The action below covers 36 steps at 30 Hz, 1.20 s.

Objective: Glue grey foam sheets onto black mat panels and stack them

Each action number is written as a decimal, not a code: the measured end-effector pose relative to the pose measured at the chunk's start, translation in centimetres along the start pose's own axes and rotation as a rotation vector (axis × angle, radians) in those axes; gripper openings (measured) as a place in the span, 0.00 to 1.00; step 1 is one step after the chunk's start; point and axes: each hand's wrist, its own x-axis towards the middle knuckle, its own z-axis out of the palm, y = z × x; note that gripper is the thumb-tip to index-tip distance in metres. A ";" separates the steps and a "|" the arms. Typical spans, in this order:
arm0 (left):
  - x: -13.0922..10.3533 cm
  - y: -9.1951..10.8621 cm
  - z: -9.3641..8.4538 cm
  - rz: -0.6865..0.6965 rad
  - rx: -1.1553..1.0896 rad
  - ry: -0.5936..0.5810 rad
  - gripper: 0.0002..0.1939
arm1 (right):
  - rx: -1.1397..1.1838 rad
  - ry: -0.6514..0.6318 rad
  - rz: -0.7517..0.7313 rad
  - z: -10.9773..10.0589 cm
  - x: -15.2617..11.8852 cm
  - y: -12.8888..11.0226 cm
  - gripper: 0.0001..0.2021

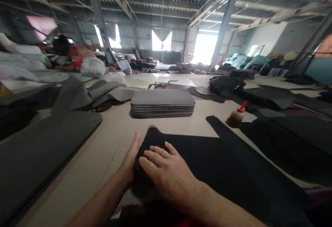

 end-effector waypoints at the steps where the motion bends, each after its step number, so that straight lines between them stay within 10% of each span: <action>1: -0.4 0.6 -0.8 -0.041 -0.062 0.008 0.36 | 0.089 -0.092 0.009 1.1 0.6 0.0 0.24; 7: -2.3 1.8 -5.6 -0.013 0.039 0.126 0.13 | 0.300 -0.029 0.133 2.3 -4.8 4.2 0.24; 18: 1.2 0.9 -2.7 -0.004 0.307 0.212 0.10 | -0.349 0.336 0.622 4.5 -20.7 13.4 0.30; 36: 1.3 4.0 -8.7 0.248 1.156 0.503 0.17 | -0.284 0.128 0.535 4.8 -16.7 15.2 0.22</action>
